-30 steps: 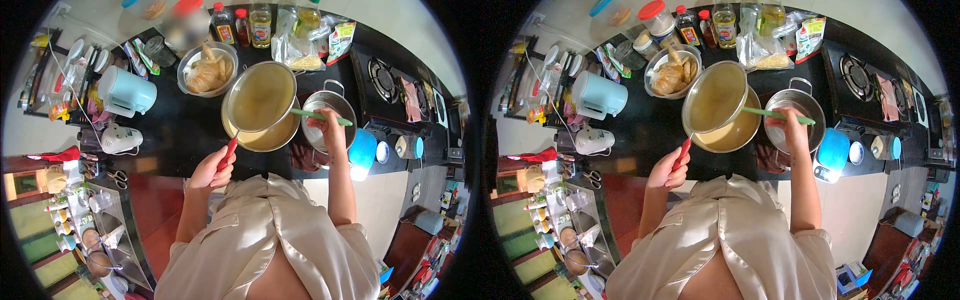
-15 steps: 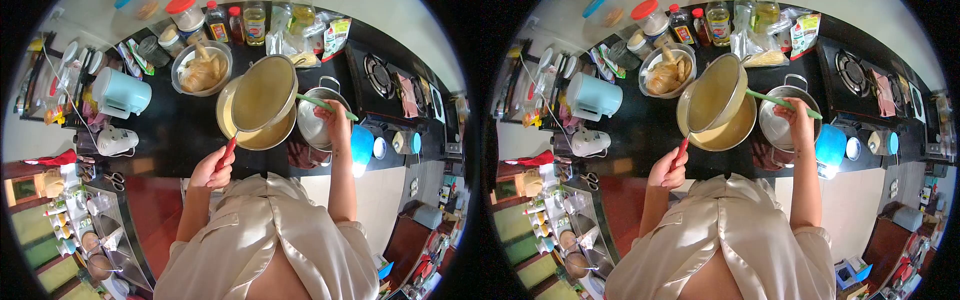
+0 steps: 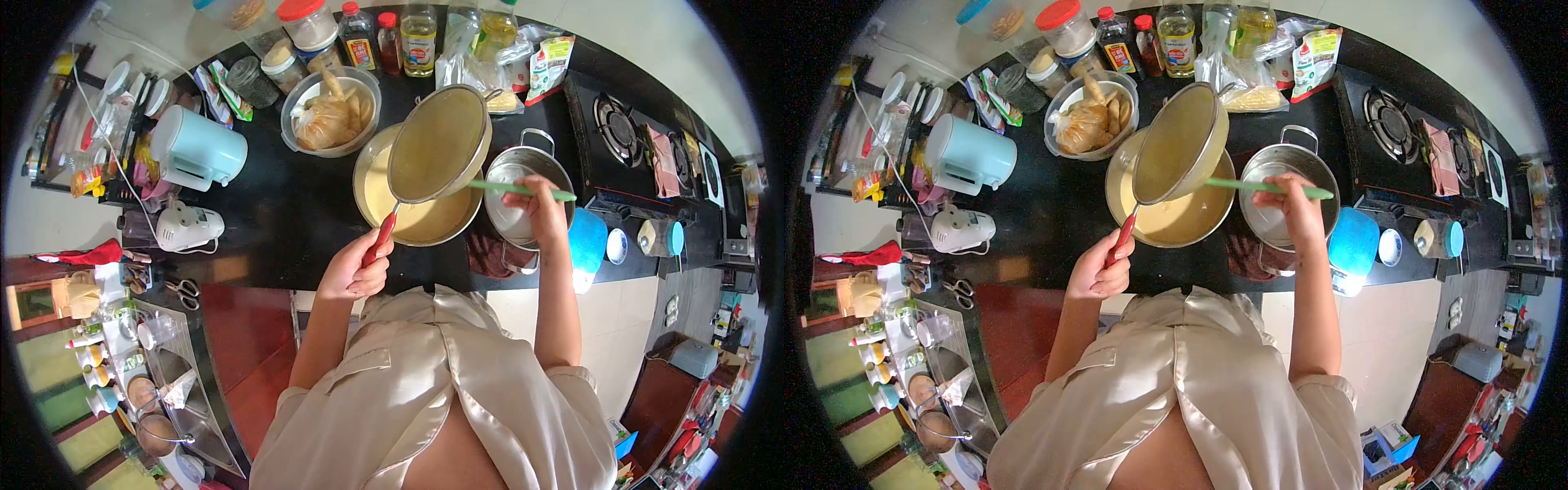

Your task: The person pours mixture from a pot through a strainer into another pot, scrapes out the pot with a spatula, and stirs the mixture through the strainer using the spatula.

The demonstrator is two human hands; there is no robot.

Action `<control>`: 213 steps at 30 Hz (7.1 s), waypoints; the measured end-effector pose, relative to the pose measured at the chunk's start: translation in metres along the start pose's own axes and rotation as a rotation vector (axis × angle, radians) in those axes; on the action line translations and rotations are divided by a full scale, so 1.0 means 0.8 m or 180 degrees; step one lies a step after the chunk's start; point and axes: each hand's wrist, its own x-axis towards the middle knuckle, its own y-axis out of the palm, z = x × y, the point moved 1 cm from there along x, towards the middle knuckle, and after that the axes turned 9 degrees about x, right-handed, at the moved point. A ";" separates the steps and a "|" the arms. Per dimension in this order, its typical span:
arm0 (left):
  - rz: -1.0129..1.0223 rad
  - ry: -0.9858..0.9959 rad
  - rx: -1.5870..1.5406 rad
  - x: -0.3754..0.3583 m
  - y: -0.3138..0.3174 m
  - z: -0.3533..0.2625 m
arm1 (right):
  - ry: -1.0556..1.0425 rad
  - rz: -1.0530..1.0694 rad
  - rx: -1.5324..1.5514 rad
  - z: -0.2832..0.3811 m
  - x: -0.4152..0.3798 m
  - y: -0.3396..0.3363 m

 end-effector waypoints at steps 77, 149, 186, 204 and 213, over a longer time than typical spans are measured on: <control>-0.1874 0.0071 0.2245 -0.013 0.013 -0.023 | -0.0249 -0.0606 -0.0142 -0.002 -0.031 -0.002; -0.2094 -0.0361 0.2361 -0.056 0.040 -0.015 | -0.0479 -0.0529 0.0203 -0.004 -0.024 0.007; -0.2615 0.0508 0.3066 -0.002 0.024 0.013 | -0.0302 -0.1049 0.0164 -0.021 -0.064 0.020; -0.1345 0.0341 0.0511 -0.026 0.008 -0.012 | -0.0049 -0.0879 -0.0164 -0.028 -0.056 -0.001; -0.1771 -0.0343 0.1723 -0.063 0.038 -0.023 | -0.0533 -0.0593 0.0222 -0.003 -0.014 0.015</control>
